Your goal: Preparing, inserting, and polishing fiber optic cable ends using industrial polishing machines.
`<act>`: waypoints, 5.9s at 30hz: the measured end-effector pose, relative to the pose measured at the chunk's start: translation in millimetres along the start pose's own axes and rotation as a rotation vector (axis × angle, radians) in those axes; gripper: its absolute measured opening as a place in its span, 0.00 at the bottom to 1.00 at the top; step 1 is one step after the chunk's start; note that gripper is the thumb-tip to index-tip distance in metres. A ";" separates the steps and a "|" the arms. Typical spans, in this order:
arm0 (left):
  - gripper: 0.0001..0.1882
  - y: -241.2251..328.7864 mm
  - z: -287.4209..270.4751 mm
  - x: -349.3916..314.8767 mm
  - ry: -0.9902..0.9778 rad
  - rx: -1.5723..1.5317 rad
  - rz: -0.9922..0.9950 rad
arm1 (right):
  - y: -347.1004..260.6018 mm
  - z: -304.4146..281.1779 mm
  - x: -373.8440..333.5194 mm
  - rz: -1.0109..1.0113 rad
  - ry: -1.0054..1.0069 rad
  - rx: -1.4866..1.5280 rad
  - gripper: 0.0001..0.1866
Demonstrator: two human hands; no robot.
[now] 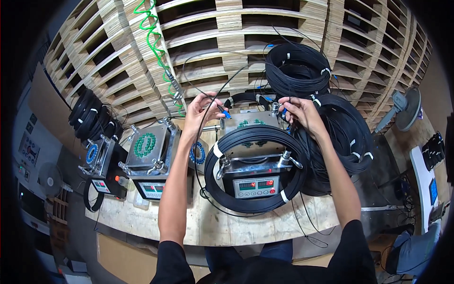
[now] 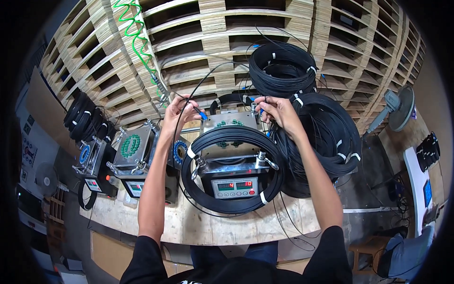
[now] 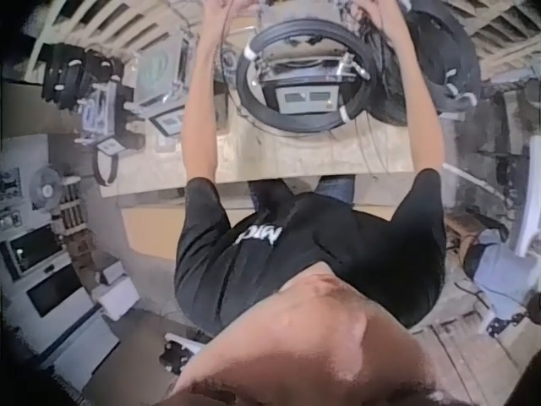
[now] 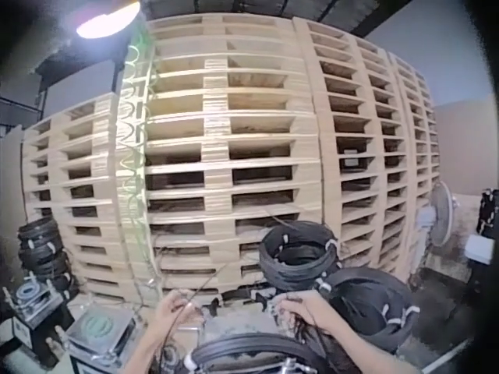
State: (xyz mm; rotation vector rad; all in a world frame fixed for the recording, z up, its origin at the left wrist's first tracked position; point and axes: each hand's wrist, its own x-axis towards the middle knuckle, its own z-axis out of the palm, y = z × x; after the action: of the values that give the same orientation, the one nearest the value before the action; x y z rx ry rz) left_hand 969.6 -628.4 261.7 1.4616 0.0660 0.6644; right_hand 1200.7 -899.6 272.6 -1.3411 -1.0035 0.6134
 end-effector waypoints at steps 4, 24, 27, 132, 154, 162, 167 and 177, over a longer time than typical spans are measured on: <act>0.17 1.7 -3.2 5.5 -0.048 -0.034 -0.058 | 0.2 -1.6 16.9 0.001 0.001 -0.111 0.15; 0.24 -15.6 15.0 32.7 -0.264 0.231 -0.132 | 13.3 33.9 57.4 0.049 -0.211 -0.139 0.12; 0.25 -26.2 13.7 36.8 -0.281 0.240 -0.142 | 17.3 33.2 56.8 0.102 -0.241 -0.123 0.12; 0.15 -1.8 30.7 23.5 -0.424 0.667 -0.066 | 7.8 43.8 48.0 -0.275 -0.372 -0.614 0.07; 0.21 -46.7 -27.4 16.5 0.221 0.145 -0.187 | 33.3 -39.2 80.8 0.241 -0.029 -0.422 0.13; 0.19 -70.3 -46.1 21.5 0.171 0.009 -0.357 | 57.3 -27.3 92.1 0.472 0.024 0.046 0.05; 0.16 -79.2 -54.1 27.2 0.140 -0.018 -0.422 | 66.0 -32.3 91.6 0.407 -0.036 -0.205 0.08; 0.14 -78.1 -58.3 28.3 0.117 -0.042 -0.439 | 54.5 -31.3 90.9 0.426 -0.015 0.016 0.07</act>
State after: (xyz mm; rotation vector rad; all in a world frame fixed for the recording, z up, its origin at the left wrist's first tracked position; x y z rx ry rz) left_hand 997.0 -561.0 190.9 1.3086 0.4486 0.3874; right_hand 1280.3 -828.7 243.4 -1.5503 -0.7238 0.9487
